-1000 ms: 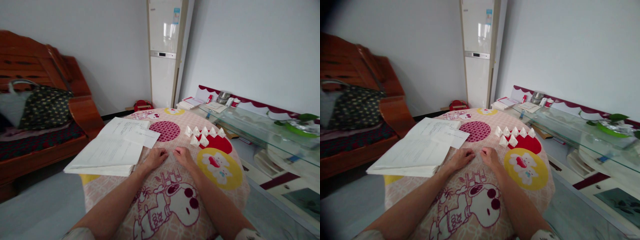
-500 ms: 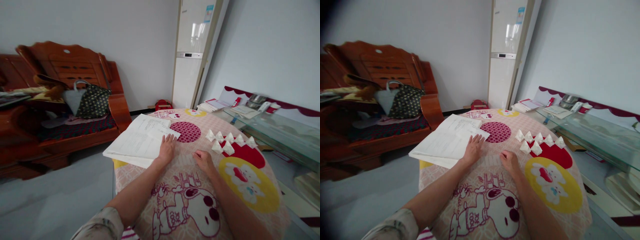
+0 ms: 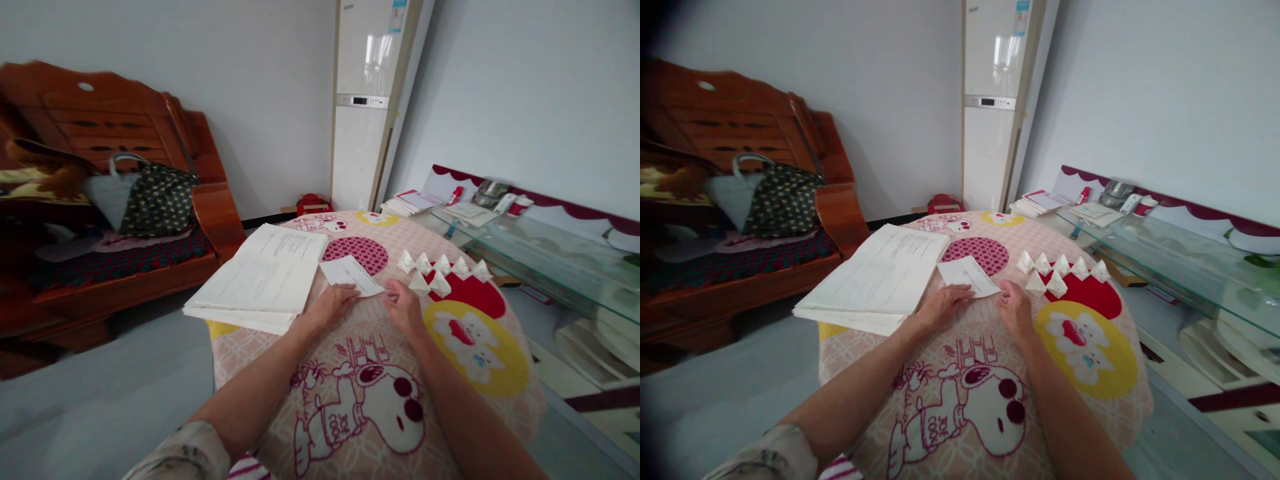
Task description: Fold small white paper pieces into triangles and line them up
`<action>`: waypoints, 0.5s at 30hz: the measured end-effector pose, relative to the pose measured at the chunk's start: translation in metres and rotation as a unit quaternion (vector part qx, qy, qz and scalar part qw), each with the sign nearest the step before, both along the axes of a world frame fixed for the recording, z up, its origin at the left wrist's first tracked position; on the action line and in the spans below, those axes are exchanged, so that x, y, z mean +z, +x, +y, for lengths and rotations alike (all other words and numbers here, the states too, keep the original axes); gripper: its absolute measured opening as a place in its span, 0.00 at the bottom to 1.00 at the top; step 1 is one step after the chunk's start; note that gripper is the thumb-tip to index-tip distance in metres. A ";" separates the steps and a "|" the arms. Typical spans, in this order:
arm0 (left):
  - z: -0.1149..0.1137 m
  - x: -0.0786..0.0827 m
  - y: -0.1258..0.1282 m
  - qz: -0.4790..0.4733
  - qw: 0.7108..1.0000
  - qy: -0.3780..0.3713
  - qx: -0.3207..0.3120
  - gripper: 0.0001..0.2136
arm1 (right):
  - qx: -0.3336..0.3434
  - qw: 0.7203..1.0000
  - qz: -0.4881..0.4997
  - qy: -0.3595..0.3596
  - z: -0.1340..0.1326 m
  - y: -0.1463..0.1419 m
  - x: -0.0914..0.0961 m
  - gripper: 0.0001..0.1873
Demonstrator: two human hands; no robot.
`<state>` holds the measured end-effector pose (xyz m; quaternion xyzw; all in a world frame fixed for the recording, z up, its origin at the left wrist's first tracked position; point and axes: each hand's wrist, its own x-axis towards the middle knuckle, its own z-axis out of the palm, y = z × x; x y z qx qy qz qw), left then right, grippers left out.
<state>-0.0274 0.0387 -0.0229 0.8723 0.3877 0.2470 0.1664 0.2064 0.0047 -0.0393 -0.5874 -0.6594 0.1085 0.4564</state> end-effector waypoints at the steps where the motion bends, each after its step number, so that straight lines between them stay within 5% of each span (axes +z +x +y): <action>1: -0.001 -0.001 0.000 -0.004 1.000 -0.013 -0.025 0.15 | 0.012 1.000 -0.020 0.008 0.001 0.003 0.000 0.26; 8: -0.002 0.009 -0.004 -0.080 0.989 -0.106 -0.071 0.17 | 0.068 0.996 -0.064 0.011 0.004 0.008 -0.009 0.32; 15: -0.002 0.020 -0.009 -0.134 0.965 -0.194 -0.114 0.17 | 0.077 0.997 -0.026 0.004 0.000 0.007 0.004 0.18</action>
